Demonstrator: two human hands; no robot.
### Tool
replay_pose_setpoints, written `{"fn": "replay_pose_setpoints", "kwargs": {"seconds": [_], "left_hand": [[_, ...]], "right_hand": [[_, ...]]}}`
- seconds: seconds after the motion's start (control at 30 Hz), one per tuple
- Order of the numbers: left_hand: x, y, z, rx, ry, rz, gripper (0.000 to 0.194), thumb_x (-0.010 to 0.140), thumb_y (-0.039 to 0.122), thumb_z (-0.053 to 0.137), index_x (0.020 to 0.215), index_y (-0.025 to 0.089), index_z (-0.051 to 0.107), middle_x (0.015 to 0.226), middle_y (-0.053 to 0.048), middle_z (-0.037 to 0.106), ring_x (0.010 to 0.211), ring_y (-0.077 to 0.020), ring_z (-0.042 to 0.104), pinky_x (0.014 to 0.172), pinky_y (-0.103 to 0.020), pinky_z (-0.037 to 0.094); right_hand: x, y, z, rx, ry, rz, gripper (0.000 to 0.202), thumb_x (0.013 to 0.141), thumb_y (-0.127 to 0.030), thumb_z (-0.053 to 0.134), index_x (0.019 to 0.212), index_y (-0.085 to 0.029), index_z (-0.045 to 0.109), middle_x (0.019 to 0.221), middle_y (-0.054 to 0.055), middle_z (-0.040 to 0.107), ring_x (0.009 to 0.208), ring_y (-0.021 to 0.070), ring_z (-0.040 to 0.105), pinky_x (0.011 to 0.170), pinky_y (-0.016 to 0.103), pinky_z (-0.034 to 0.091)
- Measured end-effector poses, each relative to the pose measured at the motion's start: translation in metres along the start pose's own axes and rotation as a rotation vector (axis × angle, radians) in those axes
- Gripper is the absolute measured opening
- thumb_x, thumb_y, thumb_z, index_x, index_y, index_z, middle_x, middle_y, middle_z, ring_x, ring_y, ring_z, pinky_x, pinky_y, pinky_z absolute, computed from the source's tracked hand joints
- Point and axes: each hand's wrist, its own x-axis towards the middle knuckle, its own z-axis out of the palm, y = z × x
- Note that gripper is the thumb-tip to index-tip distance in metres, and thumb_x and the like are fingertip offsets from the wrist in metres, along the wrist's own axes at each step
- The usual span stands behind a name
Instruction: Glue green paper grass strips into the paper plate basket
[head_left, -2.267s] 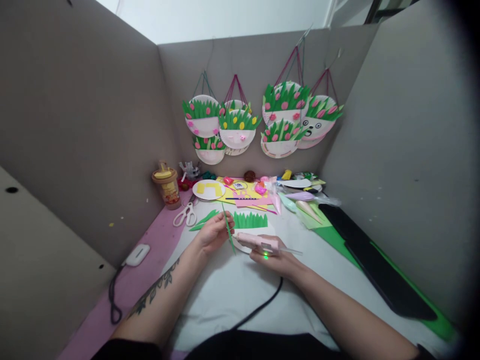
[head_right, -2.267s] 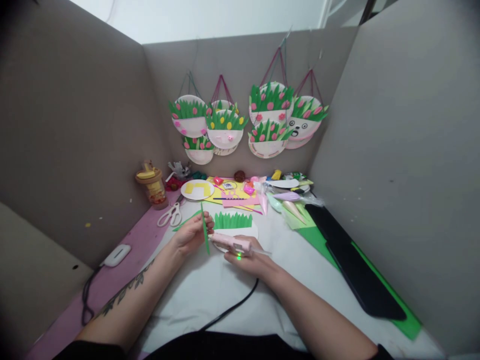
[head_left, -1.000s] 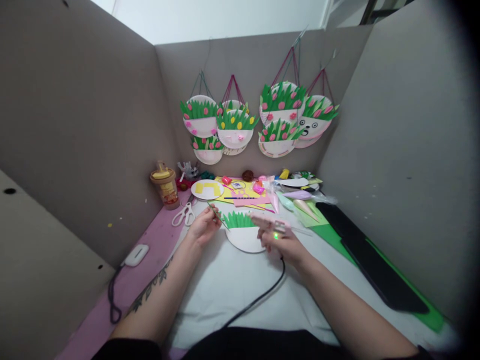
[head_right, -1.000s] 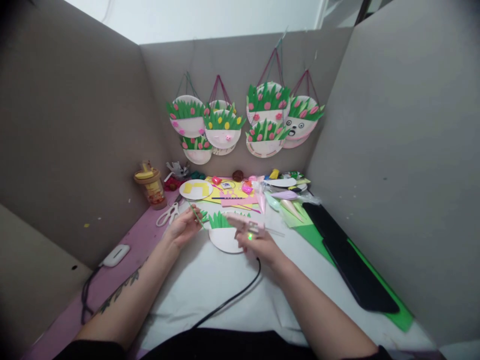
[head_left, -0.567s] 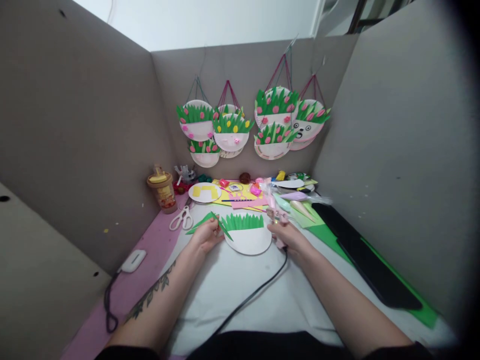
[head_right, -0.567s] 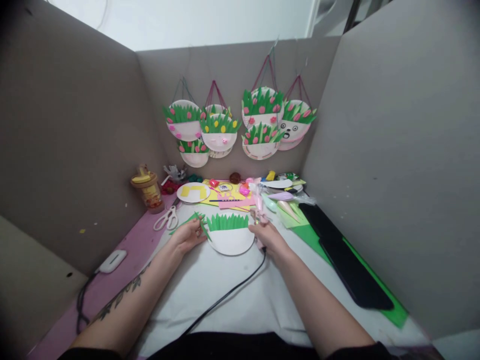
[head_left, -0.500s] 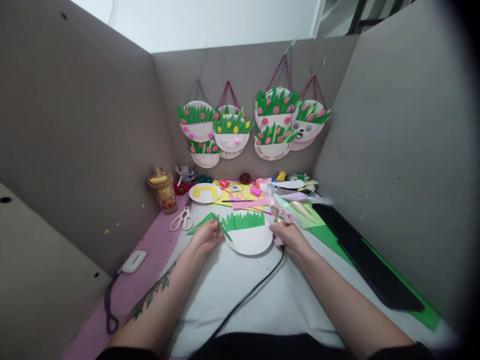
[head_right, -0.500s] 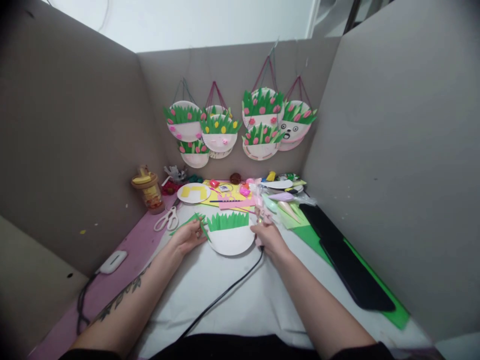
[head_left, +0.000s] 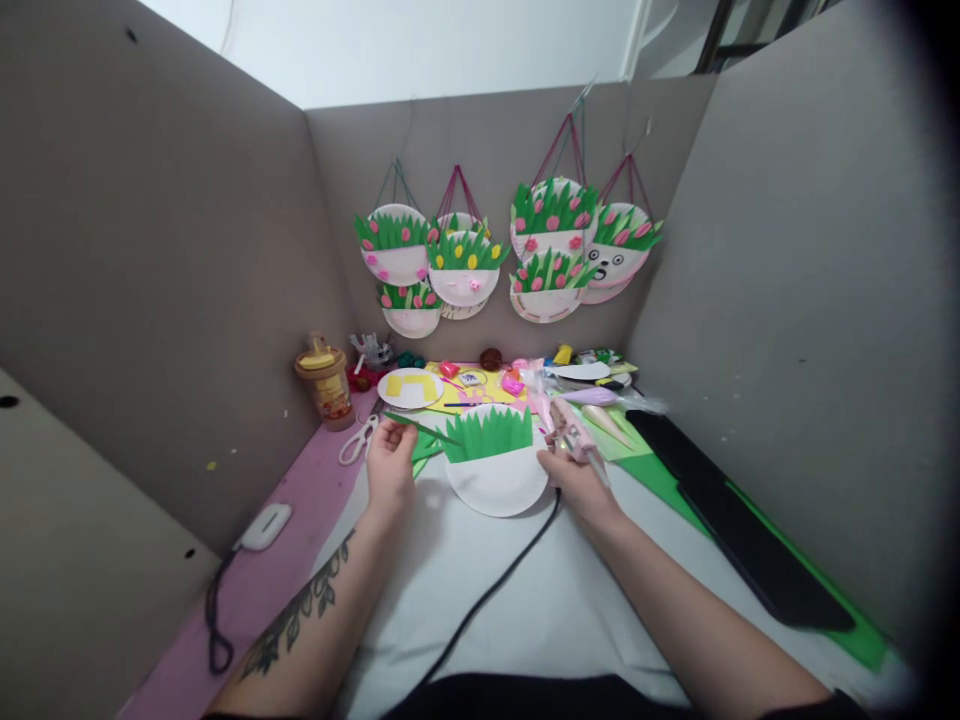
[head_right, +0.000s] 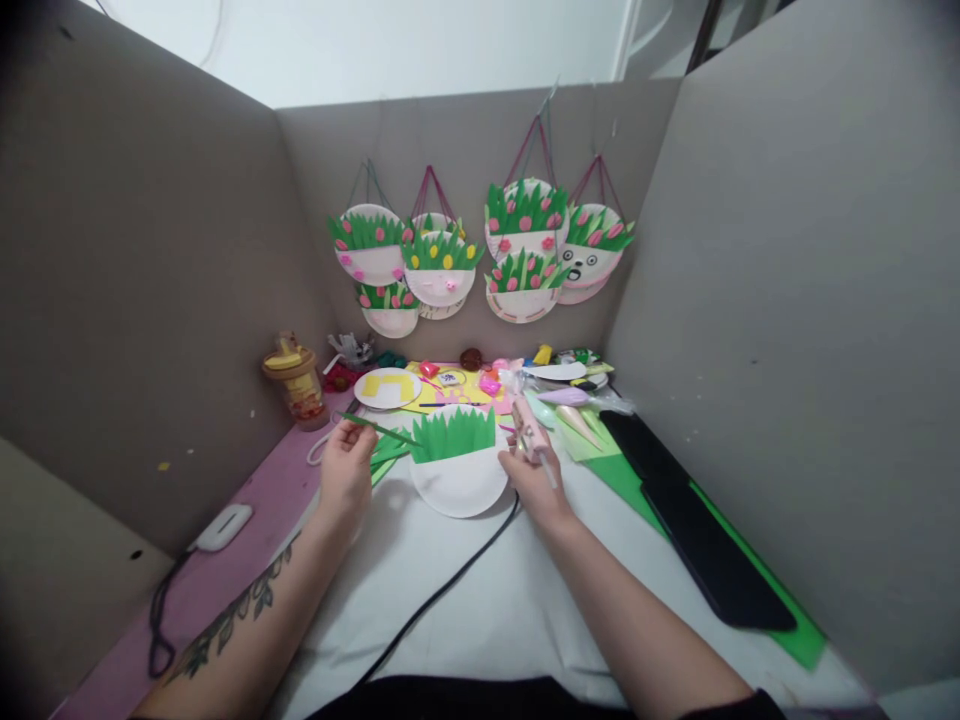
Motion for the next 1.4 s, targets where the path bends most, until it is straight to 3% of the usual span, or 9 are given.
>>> {"fn": "replay_pose_setpoints", "kwargs": {"seconds": [0.17,0.33,0.53,0.9,1.4], "left_hand": [[-0.013,0.012,0.007,0.096,-0.048,0.107,0.027,0.069,0.028,0.07,0.089,0.018,0.054,0.078,-0.001,0.06,0.073,-0.0113,0.058,0.067,-0.022,0.044],[-0.015,0.012,0.005,0.163,-0.057,0.188,0.028,0.072,0.028,0.069,0.093,0.019,0.053,0.08,-0.002,0.062,0.074,-0.0114,0.059,0.07,-0.022,0.044],[-0.013,0.01,0.005,0.194,-0.095,0.132,0.03,0.072,0.028,0.068,0.095,0.019,0.051,0.076,-0.001,0.062,0.069,-0.0109,0.058,0.064,-0.021,0.043],[-0.016,0.004,0.011,0.405,-0.242,0.073,0.021,0.07,0.031,0.066,0.073,0.019,0.049,0.057,0.005,0.051,0.05,-0.0074,0.044,0.05,-0.019,0.031],[-0.022,0.0,0.009,0.847,-0.358,0.134,0.012,0.071,0.028,0.061,0.067,0.02,0.053,0.064,0.002,0.061,0.059,-0.0137,0.055,0.057,-0.023,0.033]], "right_hand": [[-0.017,-0.014,0.003,-0.092,-0.062,-0.203,0.042,0.072,-0.032,0.065,0.111,-0.02,0.054,0.093,0.003,0.06,0.071,0.015,0.056,0.066,0.029,0.047],[-0.023,-0.019,0.003,-0.156,-0.133,-0.208,0.044,0.075,-0.036,0.063,0.115,-0.021,0.051,0.09,0.004,0.06,0.067,0.0146,0.054,0.064,0.028,0.046],[-0.026,-0.021,0.005,-0.175,-0.137,-0.252,0.036,0.075,-0.035,0.063,0.107,-0.022,0.052,0.087,0.002,0.059,0.068,0.0154,0.054,0.066,0.029,0.045],[-0.03,-0.03,0.006,-0.209,-0.163,-0.24,0.035,0.075,-0.035,0.062,0.105,-0.022,0.05,0.089,0.003,0.06,0.074,0.0176,0.056,0.068,0.029,0.045],[-0.03,-0.029,0.006,-0.222,-0.161,-0.246,0.037,0.075,-0.036,0.061,0.107,-0.021,0.051,0.089,0.004,0.06,0.076,0.0187,0.057,0.07,0.03,0.046]]}}
